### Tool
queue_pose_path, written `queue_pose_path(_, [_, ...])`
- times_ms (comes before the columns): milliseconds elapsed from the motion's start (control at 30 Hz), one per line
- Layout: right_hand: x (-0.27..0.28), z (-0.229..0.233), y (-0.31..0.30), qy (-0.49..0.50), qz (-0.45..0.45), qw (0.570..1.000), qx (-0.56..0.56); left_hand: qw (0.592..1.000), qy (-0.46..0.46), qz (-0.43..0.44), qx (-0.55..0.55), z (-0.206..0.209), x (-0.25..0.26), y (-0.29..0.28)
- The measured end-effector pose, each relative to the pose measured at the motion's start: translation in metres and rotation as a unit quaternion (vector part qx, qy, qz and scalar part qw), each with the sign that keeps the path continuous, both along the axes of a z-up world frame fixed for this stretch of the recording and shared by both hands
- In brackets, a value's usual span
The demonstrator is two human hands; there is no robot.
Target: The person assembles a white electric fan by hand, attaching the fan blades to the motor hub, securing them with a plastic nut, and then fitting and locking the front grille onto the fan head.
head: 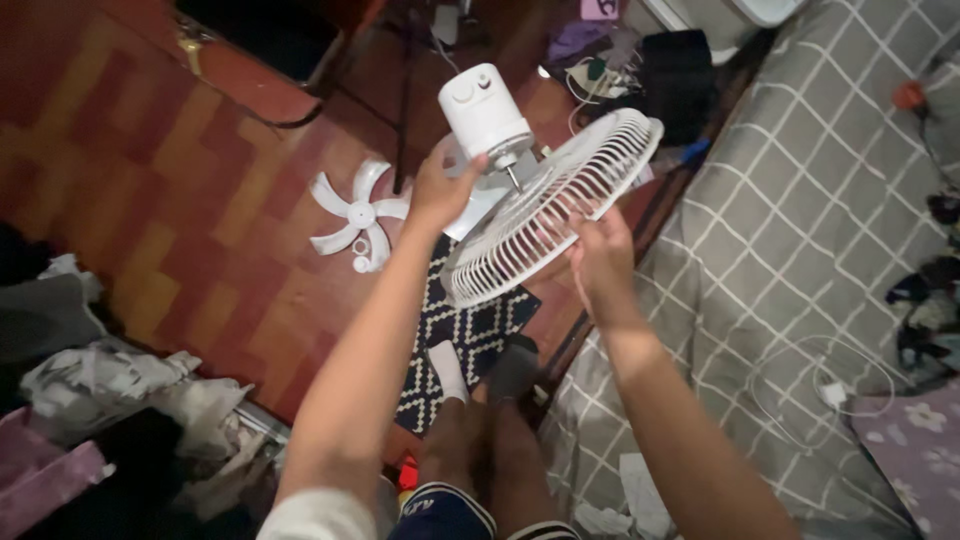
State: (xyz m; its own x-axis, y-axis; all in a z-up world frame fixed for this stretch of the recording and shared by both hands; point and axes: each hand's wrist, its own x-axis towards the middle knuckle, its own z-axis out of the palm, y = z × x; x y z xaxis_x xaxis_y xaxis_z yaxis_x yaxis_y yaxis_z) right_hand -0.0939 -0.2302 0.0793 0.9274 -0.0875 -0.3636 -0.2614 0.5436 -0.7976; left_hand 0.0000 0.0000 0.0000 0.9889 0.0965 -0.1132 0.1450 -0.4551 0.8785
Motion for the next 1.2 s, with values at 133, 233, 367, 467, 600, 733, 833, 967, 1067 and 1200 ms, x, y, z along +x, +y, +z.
queue_pose_path(133, [0.010, 0.003, 0.012, -0.043, -0.013, 0.998, 0.038, 0.992, -0.031, -0.076, -0.099, 0.103, -0.072, 0.004])
queue_pose_path(233, [0.023, 0.008, 0.023, -0.061, -0.011, 0.997, 0.050, 0.971, -0.164, -0.173, 0.019, 0.153, -0.102, 0.014])
queue_pose_path(367, [0.039, 0.016, 0.044, -0.059, -0.015, 0.998, 0.033, 0.964, -0.214, -0.132, 0.084, 0.156, -0.098, 0.017])
queue_pose_path(467, [0.043, 0.012, 0.049, -0.037, 0.014, 0.999, 0.021, 0.966, -0.221, -0.096, 0.094, 0.130, -0.083, 0.027])
queue_pose_path(600, [0.040, -0.004, 0.032, -0.045, 0.032, 0.998, 0.005, 0.961, -0.258, -0.051, 0.087, 0.109, -0.058, 0.037])
queue_pose_path(733, [0.033, -0.047, 0.028, -0.026, -0.023, 0.976, -0.214, 0.959, -0.277, -0.040, 0.055, 0.114, -0.048, 0.042])
queue_pose_path(833, [0.029, -0.083, 0.031, -0.069, -0.011, 0.931, -0.359, 0.967, -0.249, -0.046, 0.034, 0.113, -0.043, 0.049])
queue_pose_path(967, [0.029, -0.119, 0.040, -0.174, 0.015, 0.878, -0.445, 0.967, -0.249, -0.056, 0.001, 0.100, -0.038, 0.059])
queue_pose_path(1067, [0.038, -0.130, 0.055, -0.207, 0.008, 0.878, -0.432, 0.965, -0.253, -0.067, -0.007, 0.093, -0.036, 0.070])
queue_pose_path(1200, [0.047, -0.138, 0.056, -0.268, -0.025, 0.855, -0.444, 0.958, -0.275, -0.075, -0.013, 0.076, -0.036, 0.073])
